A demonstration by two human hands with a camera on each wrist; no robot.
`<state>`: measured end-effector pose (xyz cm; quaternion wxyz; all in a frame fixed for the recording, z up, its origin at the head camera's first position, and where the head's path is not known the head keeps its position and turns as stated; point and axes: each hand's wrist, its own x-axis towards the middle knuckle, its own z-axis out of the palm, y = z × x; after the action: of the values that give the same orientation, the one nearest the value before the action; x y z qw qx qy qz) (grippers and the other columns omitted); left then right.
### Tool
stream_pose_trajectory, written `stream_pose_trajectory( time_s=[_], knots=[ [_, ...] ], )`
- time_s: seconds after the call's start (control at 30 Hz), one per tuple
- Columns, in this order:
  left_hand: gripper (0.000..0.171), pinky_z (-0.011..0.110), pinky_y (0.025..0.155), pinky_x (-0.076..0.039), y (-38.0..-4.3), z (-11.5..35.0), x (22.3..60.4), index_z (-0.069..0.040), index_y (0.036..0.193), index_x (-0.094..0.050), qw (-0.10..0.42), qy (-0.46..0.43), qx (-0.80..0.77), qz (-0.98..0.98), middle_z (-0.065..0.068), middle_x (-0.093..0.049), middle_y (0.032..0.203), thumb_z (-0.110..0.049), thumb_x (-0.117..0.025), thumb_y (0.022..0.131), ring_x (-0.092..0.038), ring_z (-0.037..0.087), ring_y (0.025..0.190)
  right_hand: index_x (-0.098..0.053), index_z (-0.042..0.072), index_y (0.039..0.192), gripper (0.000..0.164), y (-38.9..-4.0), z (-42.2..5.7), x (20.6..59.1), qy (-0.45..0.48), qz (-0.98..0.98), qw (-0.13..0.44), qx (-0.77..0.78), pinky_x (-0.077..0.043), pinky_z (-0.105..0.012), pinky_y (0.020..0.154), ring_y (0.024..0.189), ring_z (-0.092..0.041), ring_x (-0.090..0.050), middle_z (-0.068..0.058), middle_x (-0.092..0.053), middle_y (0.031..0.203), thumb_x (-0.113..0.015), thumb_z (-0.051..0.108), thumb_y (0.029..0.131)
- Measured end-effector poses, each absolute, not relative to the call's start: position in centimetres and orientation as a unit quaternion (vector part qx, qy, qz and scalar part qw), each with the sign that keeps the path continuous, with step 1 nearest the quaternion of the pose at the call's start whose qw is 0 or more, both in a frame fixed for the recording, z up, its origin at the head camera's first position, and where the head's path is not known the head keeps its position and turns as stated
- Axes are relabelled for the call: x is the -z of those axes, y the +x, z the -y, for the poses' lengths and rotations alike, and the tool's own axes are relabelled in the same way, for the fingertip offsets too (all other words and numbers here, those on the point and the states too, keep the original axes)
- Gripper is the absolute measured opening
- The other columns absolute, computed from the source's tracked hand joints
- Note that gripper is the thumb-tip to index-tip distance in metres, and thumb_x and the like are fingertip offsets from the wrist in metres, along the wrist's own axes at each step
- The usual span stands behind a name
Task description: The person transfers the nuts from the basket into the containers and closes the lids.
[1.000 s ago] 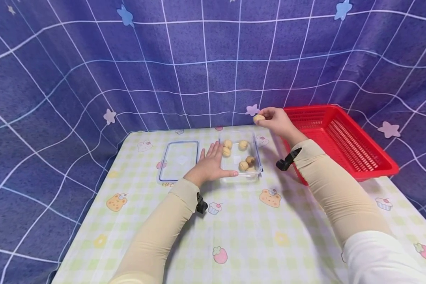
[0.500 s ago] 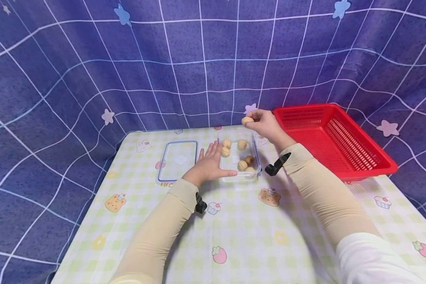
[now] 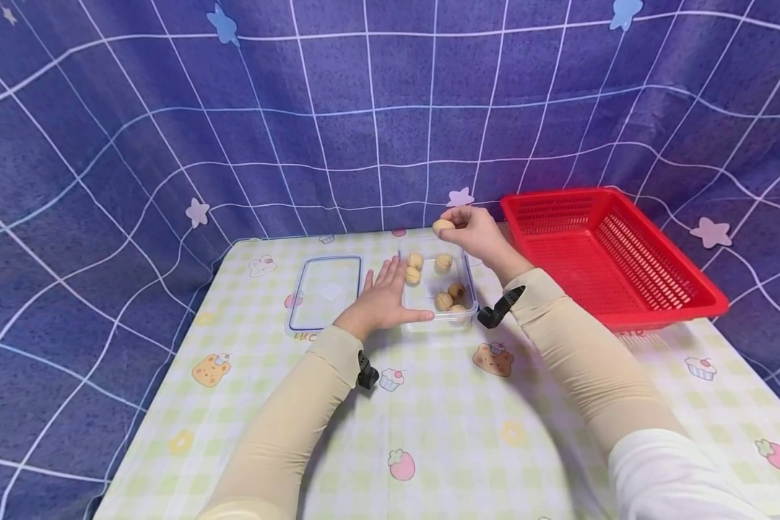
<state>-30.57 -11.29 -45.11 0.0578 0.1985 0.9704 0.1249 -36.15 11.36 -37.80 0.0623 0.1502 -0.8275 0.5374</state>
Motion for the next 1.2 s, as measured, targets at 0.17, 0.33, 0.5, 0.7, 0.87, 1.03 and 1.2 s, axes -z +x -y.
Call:
stream_pose_trajectory(
  time_s=[0.17,0.33,0.5,0.7,0.87,1.03,1.2],
  knots=[
    [0.133,0.057,0.123,0.003,-30.7,11.3,45.4,-0.006,0.162,0.006,0.057,0.2,-0.13,-0.969,0.015,0.006,0.17,-0.089,-0.054,0.076,0.009,0.025,0.155,-0.066,-0.008,0.119,0.035,-35.6,-11.4,37.8,0.159,0.808,0.042,-0.566,-0.051,-0.018,0.076,0.086,-0.017,-0.06,-0.017,-0.067,0.102,-0.074,0.006,0.088],
    [0.132,0.057,0.123,0.002,-30.6,11.5,45.7,-0.007,0.162,0.008,0.056,0.204,-0.155,-0.965,0.011,0.011,0.169,-0.088,-0.054,0.077,0.012,0.023,0.155,-0.06,-0.007,0.131,0.042,-35.0,-11.5,38.6,0.162,0.766,0.04,-0.621,-0.051,-0.023,0.086,0.099,-0.018,-0.062,-0.025,-0.064,0.122,-0.071,0.009,0.093],
    [0.131,0.057,0.123,0.002,-30.1,11.3,45.6,-0.004,0.162,0.004,0.057,0.203,-0.163,-0.964,0.011,0.009,0.169,-0.087,-0.052,0.078,0.009,0.026,0.155,-0.057,-0.007,0.137,0.044,-34.5,-12.1,40.0,0.14,0.726,0.081,-0.669,-0.05,-0.028,0.09,0.103,-0.013,-0.06,-0.024,-0.062,0.129,-0.065,0.014,0.099],
    [0.129,0.053,0.122,0.009,-29.9,11.4,45.4,-0.004,0.162,0.003,0.052,0.191,-0.188,-0.962,0.011,0.009,0.169,-0.087,-0.052,0.08,0.013,0.023,0.154,-0.049,-0.003,0.146,0.053,-33.7,-12.8,41.0,0.126,0.741,0.109,-0.65,-0.039,-0.038,0.113,0.132,-0.03,-0.051,-0.025,-0.054,0.143,-0.063,0.018,0.1],
    [0.125,0.048,0.121,0.015,-30.2,11.8,45.6,-0.006,0.162,0.005,0.035,0.18,-0.206,-0.961,0.008,0.009,0.169,-0.083,-0.054,0.082,0.018,0.018,0.153,-0.038,-0.004,0.152,0.061,-33.3,-13.2,42.3,0.143,0.759,0.118,-0.624,-0.031,-0.048,0.119,0.144,-0.037,-0.038,-0.024,-0.046,0.152,-0.063,0.015,0.099],
    [0.121,0.049,0.121,0.016,-30.1,11.9,45.9,-0.005,0.162,0.002,0.017,0.183,-0.221,-0.958,0.008,0.009,0.169,-0.078,-0.056,0.085,0.018,0.018,0.153,-0.027,-0.002,0.157,0.074,-32.8,-13.6,44.1,0.146,0.805,0.096,-0.567,-0.024,-0.053,0.121,0.149,-0.037,-0.027,-0.021,-0.032,0.161,-0.065,0.021,0.098],
    [0.12,0.05,0.121,0.014,-29.9,11.5,46.1,-0.003,0.162,0.001,0.003,0.181,-0.241,-0.953,0.008,0.01,0.169,-0.077,-0.056,0.086,0.018,0.018,0.153,-0.013,0.01,0.163,0.091,-31.6,-13.9,45.7,0.11,0.849,0.047,-0.514,-0.017,-0.053,0.123,0.153,-0.033,-0.018,-0.015,-0.019,0.167,-0.064,0.045,0.096]
  ],
)
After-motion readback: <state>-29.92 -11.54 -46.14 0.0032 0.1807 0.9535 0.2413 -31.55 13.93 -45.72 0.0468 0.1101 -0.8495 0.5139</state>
